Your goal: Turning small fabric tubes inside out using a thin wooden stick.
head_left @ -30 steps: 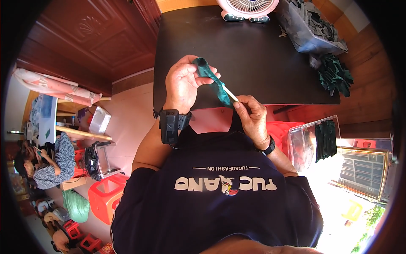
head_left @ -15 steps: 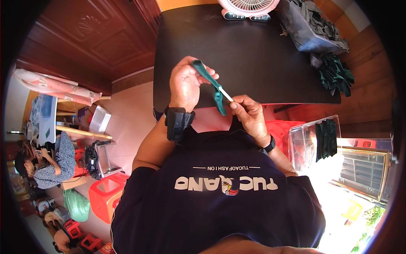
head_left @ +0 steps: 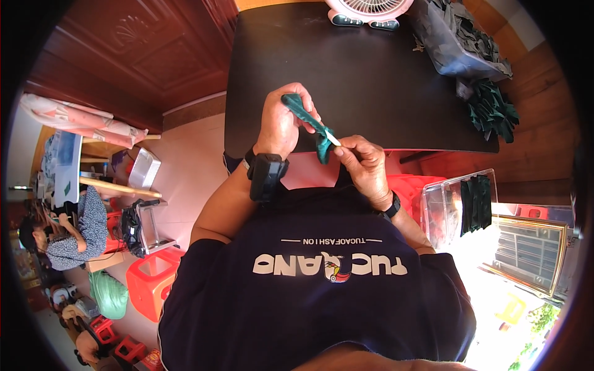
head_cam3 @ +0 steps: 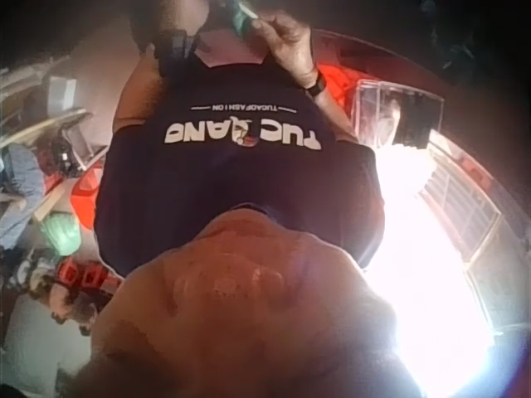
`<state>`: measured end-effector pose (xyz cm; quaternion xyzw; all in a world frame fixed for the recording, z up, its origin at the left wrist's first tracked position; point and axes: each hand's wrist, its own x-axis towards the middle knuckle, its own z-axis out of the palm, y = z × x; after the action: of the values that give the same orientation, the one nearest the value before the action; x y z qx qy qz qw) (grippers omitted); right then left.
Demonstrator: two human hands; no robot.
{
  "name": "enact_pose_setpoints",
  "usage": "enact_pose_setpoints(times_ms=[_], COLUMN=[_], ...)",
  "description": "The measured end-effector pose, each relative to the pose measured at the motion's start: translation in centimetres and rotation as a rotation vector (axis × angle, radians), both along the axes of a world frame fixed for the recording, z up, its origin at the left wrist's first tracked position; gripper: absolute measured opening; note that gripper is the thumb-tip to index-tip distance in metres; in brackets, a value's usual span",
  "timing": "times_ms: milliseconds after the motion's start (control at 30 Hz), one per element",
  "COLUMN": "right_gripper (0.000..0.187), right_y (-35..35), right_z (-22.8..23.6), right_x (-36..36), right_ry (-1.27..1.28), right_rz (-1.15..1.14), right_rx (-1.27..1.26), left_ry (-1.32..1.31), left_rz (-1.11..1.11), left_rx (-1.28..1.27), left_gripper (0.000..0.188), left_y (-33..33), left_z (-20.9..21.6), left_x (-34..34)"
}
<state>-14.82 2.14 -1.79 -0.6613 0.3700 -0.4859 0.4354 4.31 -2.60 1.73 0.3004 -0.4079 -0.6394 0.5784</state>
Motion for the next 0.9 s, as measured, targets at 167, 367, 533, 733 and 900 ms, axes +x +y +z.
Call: enact_pose_setpoints(times_ms=[167,367,533,733,900], right_gripper=[0.005,0.008,0.008,0.020,0.018], right_y=[0.2,0.4,0.8,1.0,1.0], right_z=[0.3,-0.6,-1.0,-0.9,-0.7], right_x=[-0.3,0.1,0.7,0.1,-0.3], right_ry=[-0.037,-0.280,-0.392,-0.373,-0.272], right_rz=[-0.050,0.024,0.077,0.289,0.266], right_rx=[0.075,0.188,0.264,0.518,0.536], left_ry=[-0.024,-0.056,-0.032,-0.062,-0.026], left_rz=[0.100,0.092,0.133,-0.049,0.067], left_rx=[-0.045,-0.052,-0.033,0.014,-0.003], left_gripper=[0.022,0.018,0.022,0.026,0.028], left_y=[-0.4,0.4,1.1,0.9,0.2], left_z=[1.5,1.3,1.1,0.6,1.2], left_x=[1.0,0.1,-1.2,-1.8,-0.9])
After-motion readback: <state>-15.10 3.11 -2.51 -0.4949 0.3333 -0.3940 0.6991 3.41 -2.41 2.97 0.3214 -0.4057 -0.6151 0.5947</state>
